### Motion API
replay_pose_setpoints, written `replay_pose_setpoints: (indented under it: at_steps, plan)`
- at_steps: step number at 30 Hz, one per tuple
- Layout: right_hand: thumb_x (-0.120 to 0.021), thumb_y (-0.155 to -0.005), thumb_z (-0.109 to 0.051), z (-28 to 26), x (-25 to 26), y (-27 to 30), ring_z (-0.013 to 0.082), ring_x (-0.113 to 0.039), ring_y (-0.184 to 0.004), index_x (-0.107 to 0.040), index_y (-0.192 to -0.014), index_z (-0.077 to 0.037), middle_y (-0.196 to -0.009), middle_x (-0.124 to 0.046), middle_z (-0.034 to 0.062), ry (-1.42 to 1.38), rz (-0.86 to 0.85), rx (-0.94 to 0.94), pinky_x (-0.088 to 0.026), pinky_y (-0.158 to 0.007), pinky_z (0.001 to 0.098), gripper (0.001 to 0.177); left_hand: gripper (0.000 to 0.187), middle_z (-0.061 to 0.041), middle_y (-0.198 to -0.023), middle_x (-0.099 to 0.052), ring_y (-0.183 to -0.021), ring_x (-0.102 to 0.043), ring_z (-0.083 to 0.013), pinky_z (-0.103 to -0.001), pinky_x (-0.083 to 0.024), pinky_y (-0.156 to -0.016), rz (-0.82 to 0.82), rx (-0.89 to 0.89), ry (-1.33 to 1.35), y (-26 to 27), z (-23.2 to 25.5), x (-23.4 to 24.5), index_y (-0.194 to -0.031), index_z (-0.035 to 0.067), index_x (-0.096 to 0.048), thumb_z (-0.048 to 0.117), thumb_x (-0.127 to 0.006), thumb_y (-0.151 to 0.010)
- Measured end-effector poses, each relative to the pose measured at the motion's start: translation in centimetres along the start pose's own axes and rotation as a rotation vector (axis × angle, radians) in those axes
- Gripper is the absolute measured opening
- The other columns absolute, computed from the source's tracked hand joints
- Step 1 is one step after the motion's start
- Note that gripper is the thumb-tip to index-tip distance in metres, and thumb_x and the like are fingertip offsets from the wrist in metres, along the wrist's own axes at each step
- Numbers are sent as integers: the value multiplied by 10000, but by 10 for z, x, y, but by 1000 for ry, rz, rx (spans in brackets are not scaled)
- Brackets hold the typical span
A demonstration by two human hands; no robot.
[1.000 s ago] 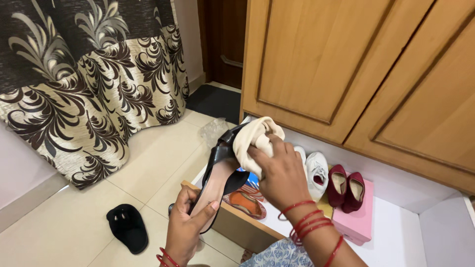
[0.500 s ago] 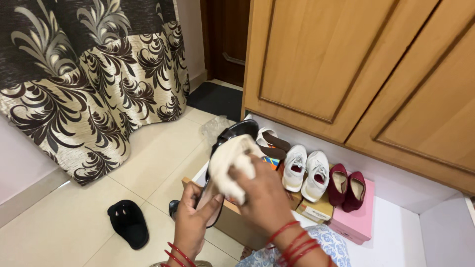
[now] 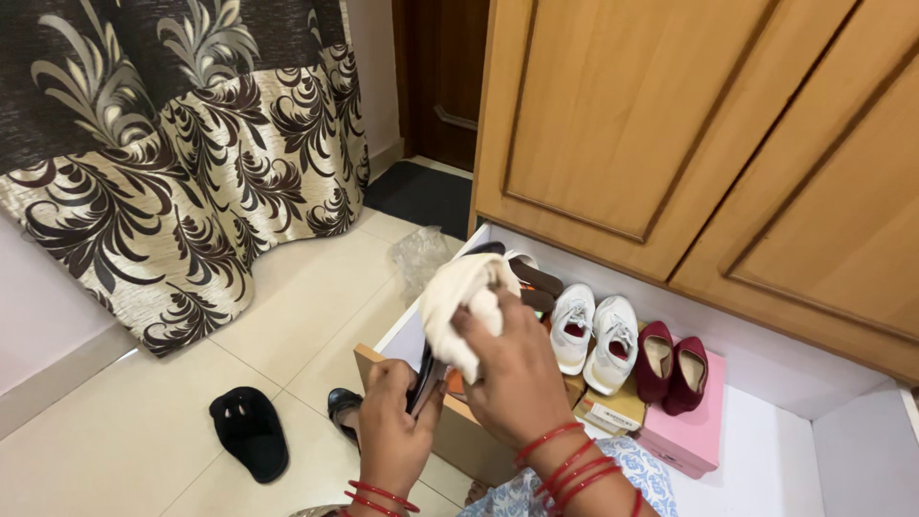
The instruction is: The person wipes several pairs of shoes with a white cloth, including red flats, black flats, and gold flats, then places them back into an open drawer.
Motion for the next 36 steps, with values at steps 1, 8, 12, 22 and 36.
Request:
replay_pose_setpoints:
  at_steps: [1, 8, 12, 22, 36]
  plan:
    - [-765, -641, -105, 3, -2, -2, 445, -583, -1075, -704, -1177, -107, -1238, -553, 250, 41, -15, 35, -476, -908, 493, 539, 328, -130, -847, -545, -748, -561, -291, -399, -485, -630, -16, 47, 9, 0, 0, 0, -808, -14, -500, 139, -790, -800]
    - [-750, -780, -98, 49, 3, -15, 434, -593, -1082, -678, -1249, -106, -1193, -577, 213, -25, 49, -346, -501, -907, 485, 474, 361, -134, -773, -542, -818, -561, -322, -427, -473, -681, 21, -51, -48, -1, 4, 6, -764, -14, -477, 144, -797, -817]
    - [-759, -719, -113, 26, 0, 1, 432, -604, -1067, -698, -1164, -102, -1219, -564, 244, -18, 136, -121, -511, -879, 479, 450, 328, -144, -798, -564, -843, -561, -336, -435, -477, -695, 13, -93, -55, -2, 7, 0, -789, -15, -497, 137, -785, -831]
    - [-737, -723, -53, 63, -5, -5, 405, -604, -1102, -698, -1211, -64, -1240, -571, 209, -71, 86, -218, -500, -950, 446, 490, 337, -114, -838, -589, -749, -561, -208, -329, -498, -704, -25, 236, 254, 6, -8, -4, -841, -12, -519, 129, -824, -821]
    - [-774, -721, -97, 52, -30, 37, 351, -614, -1180, -668, -1220, 0, -1261, -589, 169, -376, -49, -195, -479, -994, 379, 519, 309, -62, -1011, -710, -887, -681, -173, -388, -557, -809, -53, 749, 1276, -10, -1, -15, -1141, 91, -605, 90, -701, -847]
Point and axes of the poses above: each hand's wrist, its own y-axis away from the middle knuckle, its own x-axis out of the back of the hand, z = x × y, the point moved 2 cm from there along -y, towards the middle knuckle
